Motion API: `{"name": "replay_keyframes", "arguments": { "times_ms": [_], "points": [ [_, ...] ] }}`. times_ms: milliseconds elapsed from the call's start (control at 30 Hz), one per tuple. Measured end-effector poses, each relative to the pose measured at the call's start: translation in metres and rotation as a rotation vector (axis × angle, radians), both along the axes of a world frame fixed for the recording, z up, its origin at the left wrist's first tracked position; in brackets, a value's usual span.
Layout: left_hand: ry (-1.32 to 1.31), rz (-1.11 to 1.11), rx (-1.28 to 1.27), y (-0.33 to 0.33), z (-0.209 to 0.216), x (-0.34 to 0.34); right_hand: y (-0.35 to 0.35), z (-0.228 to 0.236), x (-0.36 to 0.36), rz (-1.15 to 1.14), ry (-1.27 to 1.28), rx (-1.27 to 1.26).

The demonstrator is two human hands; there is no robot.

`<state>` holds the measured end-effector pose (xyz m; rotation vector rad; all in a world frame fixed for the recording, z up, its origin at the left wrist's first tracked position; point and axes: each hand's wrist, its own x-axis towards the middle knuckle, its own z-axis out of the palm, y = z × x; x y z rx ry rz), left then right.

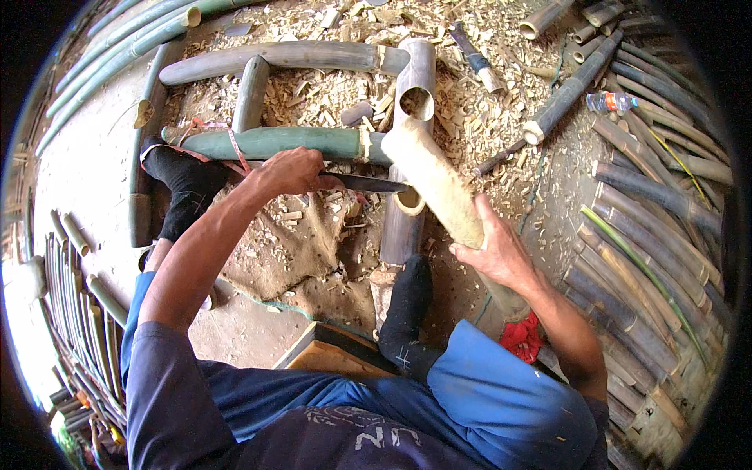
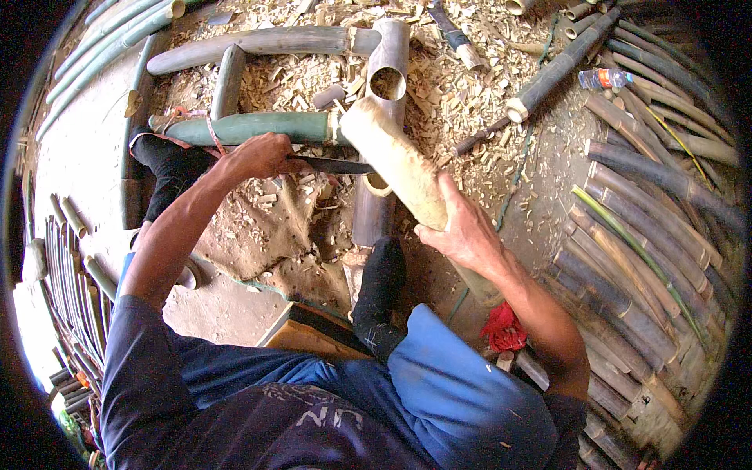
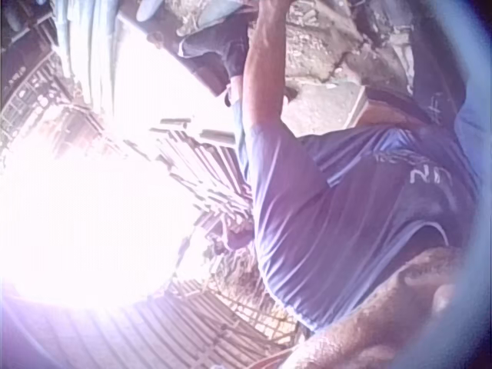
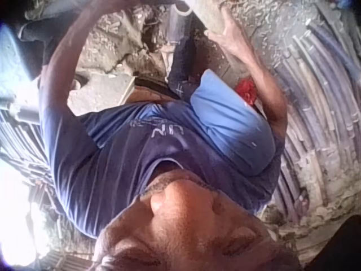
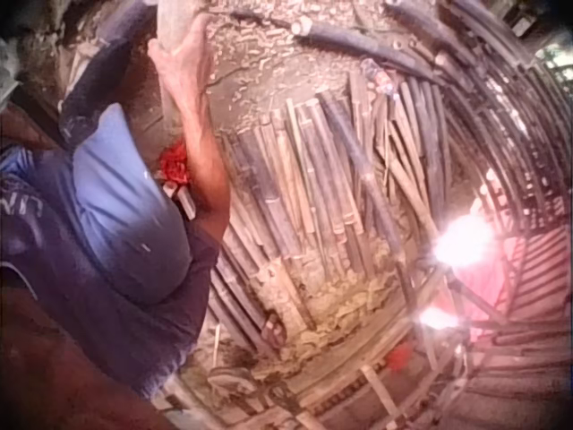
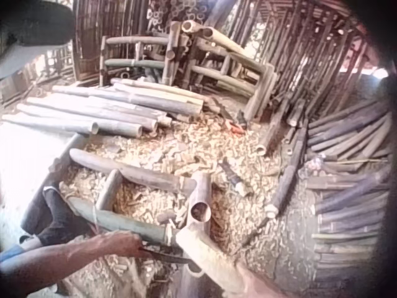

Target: The person carves notches in bamboo poles using a knife and fits them together to form a frame, using a wooden mallet to secure the joints.

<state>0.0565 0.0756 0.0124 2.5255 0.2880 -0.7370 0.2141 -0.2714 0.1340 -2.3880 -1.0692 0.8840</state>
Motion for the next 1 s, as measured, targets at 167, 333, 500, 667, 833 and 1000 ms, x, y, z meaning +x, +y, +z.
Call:
{"name": "replay_keyframes", "arguments": {
  "times_ms": [167, 333, 500, 667, 833, 1000],
  "points": [
    [-0.447, -0.185, 0.135, -0.018, -0.001, -0.038, -0.012, -0.007, 0.008, 0.088, -0.041, -0.055],
    [-0.564, -0.038, 0.001, -0.062, 0.011, -0.074, -0.044, -0.017, 0.016, -0.341, 0.040, 0.097],
    [-0.324, 0.105, 0.012, -0.088, 0.025, -0.051, -0.073, -0.033, 0.004, -0.308, -0.056, 0.230],
    [-0.385, 0.136, 0.105, -0.097, -0.002, -0.040, -0.094, -0.016, 0.002, -0.148, -0.021, -0.001],
    [-0.581, 0.580, -0.186, -0.078, -0.019, -0.047, -0.144, -0.048, -0.021, -0.266, -0.068, 0.168],
    [-0.557, 0.947, -0.398, -0.068, 0.006, -0.048, -0.175, -0.113, -0.073, -0.685, 0.190, 0.254]
  ]
}}
